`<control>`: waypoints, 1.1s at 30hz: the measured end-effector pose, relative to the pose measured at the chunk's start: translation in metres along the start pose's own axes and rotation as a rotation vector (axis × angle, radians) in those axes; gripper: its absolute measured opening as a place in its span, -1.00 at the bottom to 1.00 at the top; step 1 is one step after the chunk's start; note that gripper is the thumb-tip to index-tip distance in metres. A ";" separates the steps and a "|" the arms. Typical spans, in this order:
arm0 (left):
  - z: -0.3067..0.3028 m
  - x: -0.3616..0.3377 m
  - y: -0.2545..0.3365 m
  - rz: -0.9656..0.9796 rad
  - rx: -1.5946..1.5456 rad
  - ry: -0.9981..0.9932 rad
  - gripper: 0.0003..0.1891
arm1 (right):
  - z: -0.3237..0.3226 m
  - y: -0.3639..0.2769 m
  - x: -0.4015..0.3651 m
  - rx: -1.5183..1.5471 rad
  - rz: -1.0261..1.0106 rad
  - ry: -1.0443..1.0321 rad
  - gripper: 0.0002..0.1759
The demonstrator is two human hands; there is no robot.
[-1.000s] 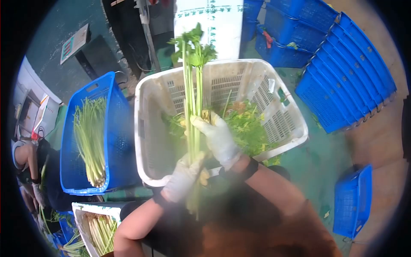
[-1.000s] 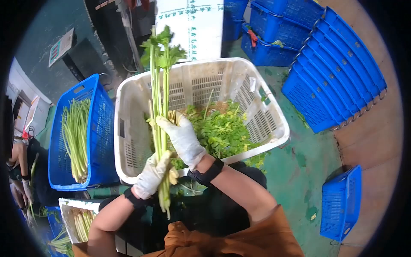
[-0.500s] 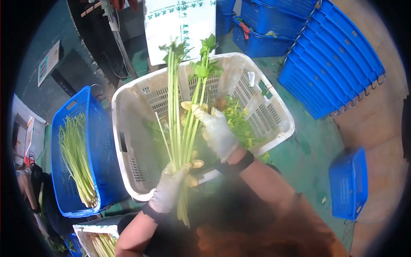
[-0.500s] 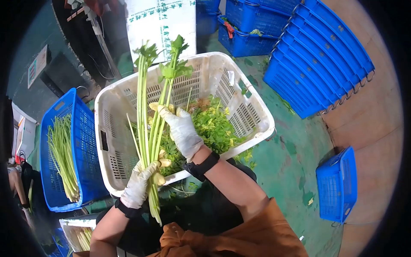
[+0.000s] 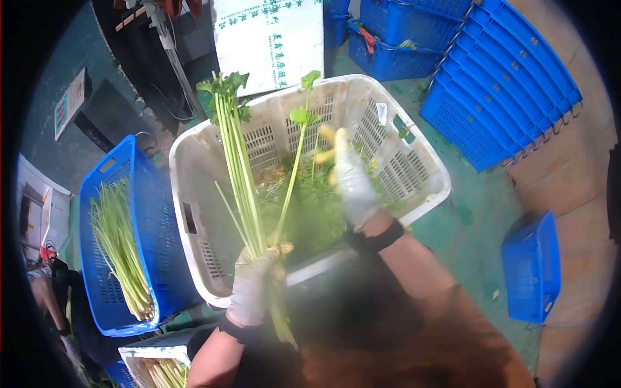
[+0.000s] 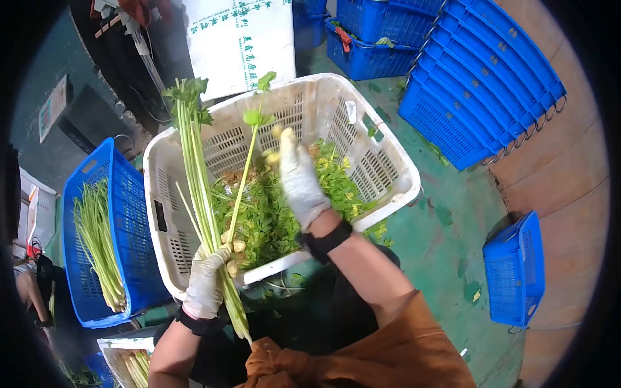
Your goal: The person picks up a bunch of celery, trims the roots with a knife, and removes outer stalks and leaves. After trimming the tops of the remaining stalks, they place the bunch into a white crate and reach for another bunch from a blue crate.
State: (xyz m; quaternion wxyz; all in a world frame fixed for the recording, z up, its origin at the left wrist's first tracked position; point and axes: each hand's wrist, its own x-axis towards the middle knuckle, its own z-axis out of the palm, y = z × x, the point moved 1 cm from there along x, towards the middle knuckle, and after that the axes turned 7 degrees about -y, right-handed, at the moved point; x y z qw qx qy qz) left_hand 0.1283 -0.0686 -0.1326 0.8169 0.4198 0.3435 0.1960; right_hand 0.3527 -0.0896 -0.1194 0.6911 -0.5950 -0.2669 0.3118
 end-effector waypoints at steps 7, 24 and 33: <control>-0.018 -0.012 -0.005 -0.032 0.057 -0.046 -0.68 | -0.055 -0.051 0.034 -0.395 -0.114 -0.507 -0.32; -0.019 -0.014 -0.002 -0.027 0.126 -0.048 -0.75 | -0.063 -0.029 0.034 -0.509 -0.406 -0.257 -0.50; -0.016 -0.016 -0.002 -0.014 0.179 -0.031 -0.84 | -0.061 -0.047 0.030 -0.302 -0.433 -0.445 0.01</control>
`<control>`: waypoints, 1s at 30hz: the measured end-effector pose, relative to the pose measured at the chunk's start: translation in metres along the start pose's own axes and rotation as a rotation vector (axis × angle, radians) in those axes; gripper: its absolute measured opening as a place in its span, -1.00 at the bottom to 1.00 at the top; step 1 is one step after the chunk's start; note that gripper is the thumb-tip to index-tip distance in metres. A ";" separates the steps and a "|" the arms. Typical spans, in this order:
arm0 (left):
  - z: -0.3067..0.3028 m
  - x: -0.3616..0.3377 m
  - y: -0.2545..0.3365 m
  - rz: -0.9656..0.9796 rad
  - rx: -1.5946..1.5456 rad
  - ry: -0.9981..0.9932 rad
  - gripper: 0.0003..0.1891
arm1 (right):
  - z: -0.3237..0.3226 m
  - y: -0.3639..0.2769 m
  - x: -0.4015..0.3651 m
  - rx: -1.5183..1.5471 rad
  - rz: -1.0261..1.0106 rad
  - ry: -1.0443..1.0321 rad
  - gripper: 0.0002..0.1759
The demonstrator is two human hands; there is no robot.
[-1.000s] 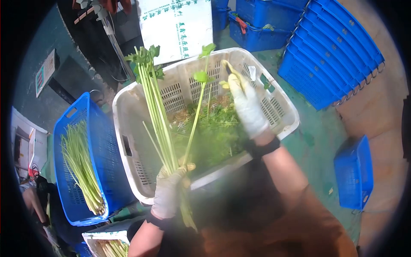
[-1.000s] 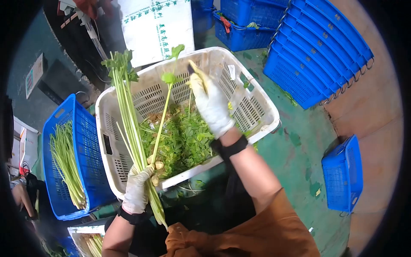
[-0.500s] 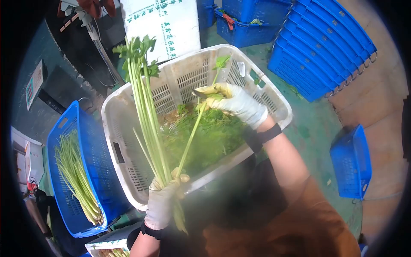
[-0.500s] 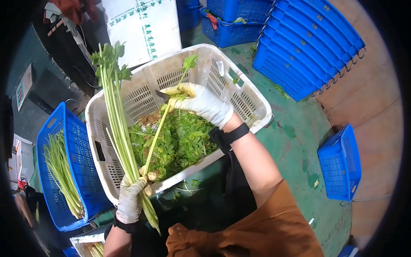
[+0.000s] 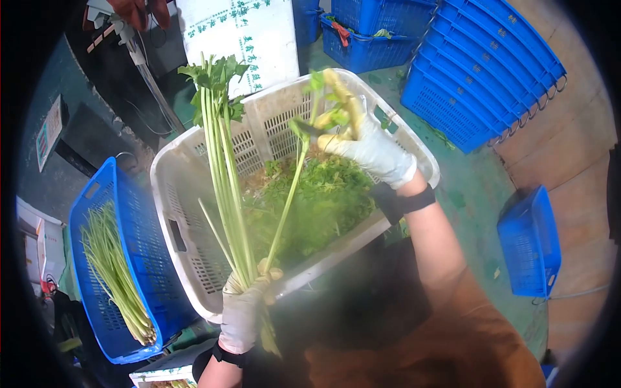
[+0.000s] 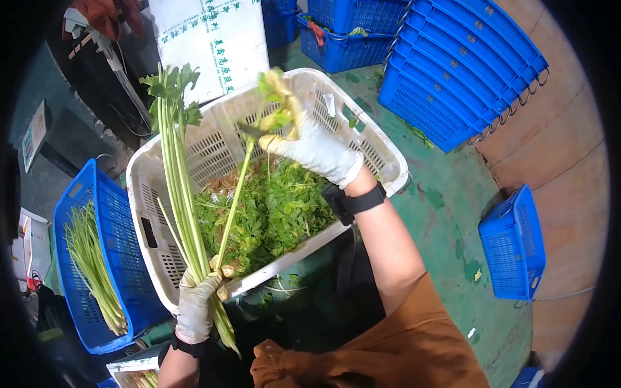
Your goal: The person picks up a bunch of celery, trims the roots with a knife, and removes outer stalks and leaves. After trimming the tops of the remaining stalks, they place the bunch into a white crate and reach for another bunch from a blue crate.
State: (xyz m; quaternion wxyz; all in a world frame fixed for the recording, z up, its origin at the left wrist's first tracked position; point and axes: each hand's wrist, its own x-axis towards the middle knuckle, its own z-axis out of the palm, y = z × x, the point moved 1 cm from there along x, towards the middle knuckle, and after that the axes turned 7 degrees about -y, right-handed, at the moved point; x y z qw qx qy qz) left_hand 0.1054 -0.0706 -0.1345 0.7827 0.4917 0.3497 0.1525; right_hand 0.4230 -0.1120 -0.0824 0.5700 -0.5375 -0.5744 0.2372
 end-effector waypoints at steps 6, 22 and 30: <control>0.003 0.003 -0.005 0.006 -0.059 0.026 -0.81 | -0.016 -0.011 -0.003 -0.030 0.299 -0.104 -0.07; 0.005 0.003 -0.004 0.039 -0.083 0.045 -0.77 | -0.016 0.037 -0.018 0.292 0.355 -0.402 -0.40; 0.007 0.000 0.000 0.022 -0.054 0.019 -0.77 | -0.033 0.009 -0.014 0.765 0.230 0.009 -0.57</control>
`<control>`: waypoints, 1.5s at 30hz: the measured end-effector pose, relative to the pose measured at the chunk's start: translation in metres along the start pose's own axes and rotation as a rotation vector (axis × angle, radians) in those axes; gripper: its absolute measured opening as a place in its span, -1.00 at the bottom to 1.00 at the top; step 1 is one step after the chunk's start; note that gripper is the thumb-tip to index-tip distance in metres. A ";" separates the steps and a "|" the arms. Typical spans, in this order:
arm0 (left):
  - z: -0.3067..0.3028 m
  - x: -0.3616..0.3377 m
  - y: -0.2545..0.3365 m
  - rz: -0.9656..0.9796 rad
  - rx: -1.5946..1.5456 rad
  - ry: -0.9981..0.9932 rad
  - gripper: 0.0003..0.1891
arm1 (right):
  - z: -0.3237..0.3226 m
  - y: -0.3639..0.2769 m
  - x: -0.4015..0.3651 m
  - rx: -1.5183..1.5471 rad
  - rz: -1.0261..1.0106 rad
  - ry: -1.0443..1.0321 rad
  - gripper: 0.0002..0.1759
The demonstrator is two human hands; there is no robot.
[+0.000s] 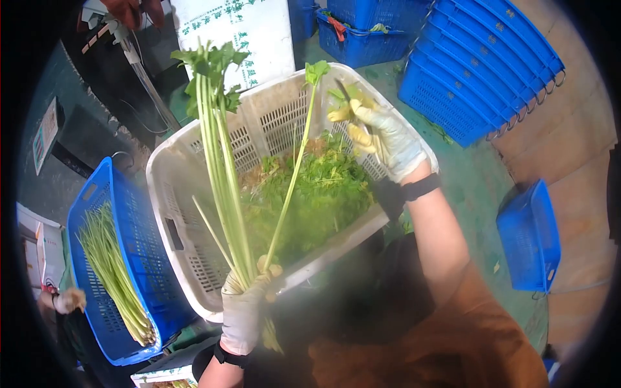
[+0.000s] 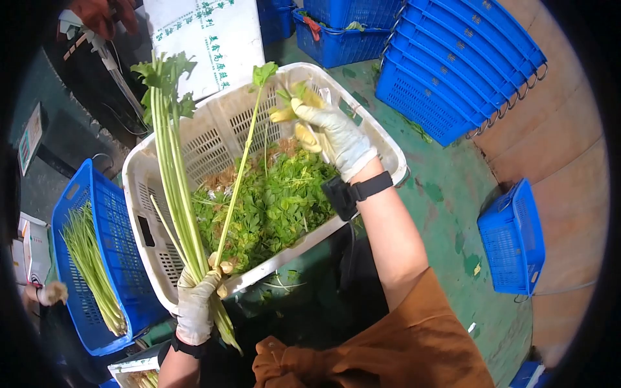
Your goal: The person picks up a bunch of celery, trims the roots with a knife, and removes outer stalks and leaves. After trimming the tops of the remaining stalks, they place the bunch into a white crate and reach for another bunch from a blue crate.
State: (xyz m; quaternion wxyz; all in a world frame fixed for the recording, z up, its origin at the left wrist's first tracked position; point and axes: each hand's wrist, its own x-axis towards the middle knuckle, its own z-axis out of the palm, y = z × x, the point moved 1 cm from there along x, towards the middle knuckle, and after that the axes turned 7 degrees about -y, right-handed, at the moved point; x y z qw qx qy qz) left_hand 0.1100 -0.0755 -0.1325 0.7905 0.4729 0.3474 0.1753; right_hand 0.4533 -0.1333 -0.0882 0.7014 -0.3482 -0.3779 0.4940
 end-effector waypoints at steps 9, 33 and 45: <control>-0.002 -0.003 -0.002 -0.057 -0.011 -0.074 -0.70 | -0.011 0.008 0.019 -0.279 -0.159 0.361 -0.53; 0.009 0.005 -0.007 -0.045 0.136 -0.382 -0.36 | 0.071 0.083 0.029 0.010 0.265 0.333 -0.65; 0.007 0.009 -0.006 -0.050 -0.054 -0.100 -0.63 | 0.069 0.077 0.027 -0.116 0.217 0.265 -0.47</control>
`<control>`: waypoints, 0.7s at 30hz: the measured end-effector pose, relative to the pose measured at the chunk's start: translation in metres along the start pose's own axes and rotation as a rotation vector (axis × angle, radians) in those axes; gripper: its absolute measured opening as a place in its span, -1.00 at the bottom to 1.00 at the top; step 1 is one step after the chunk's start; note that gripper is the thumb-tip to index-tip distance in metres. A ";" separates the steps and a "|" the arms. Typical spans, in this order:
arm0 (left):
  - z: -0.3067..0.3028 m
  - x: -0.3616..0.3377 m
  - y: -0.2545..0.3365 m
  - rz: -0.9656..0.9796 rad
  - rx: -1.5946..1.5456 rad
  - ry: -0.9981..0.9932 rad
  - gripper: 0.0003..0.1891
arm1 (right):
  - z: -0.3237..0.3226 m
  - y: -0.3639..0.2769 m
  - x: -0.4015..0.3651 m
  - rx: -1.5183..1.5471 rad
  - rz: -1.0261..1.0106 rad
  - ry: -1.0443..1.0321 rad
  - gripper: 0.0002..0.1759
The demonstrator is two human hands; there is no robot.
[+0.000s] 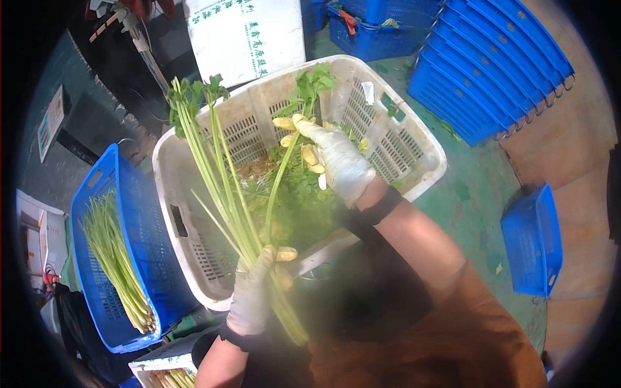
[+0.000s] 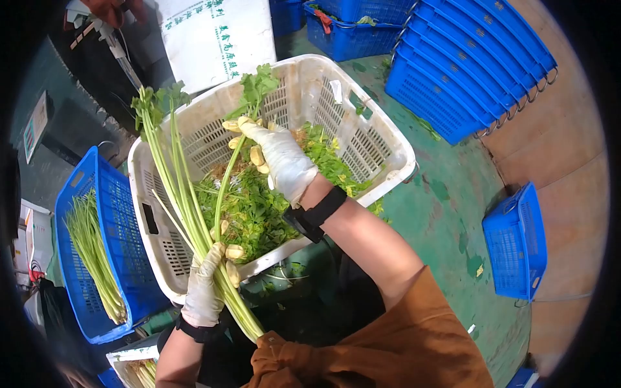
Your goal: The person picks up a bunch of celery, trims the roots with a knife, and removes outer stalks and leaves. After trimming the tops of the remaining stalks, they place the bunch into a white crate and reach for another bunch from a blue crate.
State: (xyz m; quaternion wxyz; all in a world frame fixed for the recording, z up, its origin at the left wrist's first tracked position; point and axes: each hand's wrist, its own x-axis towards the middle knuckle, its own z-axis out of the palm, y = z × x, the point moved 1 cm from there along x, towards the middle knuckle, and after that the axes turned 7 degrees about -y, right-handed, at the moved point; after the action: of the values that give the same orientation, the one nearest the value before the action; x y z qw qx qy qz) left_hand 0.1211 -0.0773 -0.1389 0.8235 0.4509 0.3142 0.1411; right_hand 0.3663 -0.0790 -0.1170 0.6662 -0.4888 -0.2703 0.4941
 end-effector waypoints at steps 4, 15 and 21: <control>-0.001 -0.002 0.003 0.018 -0.002 0.000 -0.54 | -0.006 -0.002 0.001 -0.138 -0.053 0.220 -0.26; -0.008 -0.006 0.008 -0.004 0.130 -0.138 -0.56 | -0.053 -0.054 -0.014 -0.056 -0.050 -0.396 -0.44; -0.009 -0.005 0.011 -0.023 0.107 -0.163 -0.59 | -0.049 -0.046 -0.010 -0.265 -0.098 -0.319 -0.59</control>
State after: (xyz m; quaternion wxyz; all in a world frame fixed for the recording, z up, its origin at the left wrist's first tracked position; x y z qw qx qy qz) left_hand 0.1124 -0.0680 -0.1316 0.8224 0.5007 0.2586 0.0775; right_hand 0.4222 -0.1090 -0.0916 0.5684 -0.4740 -0.4583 0.4922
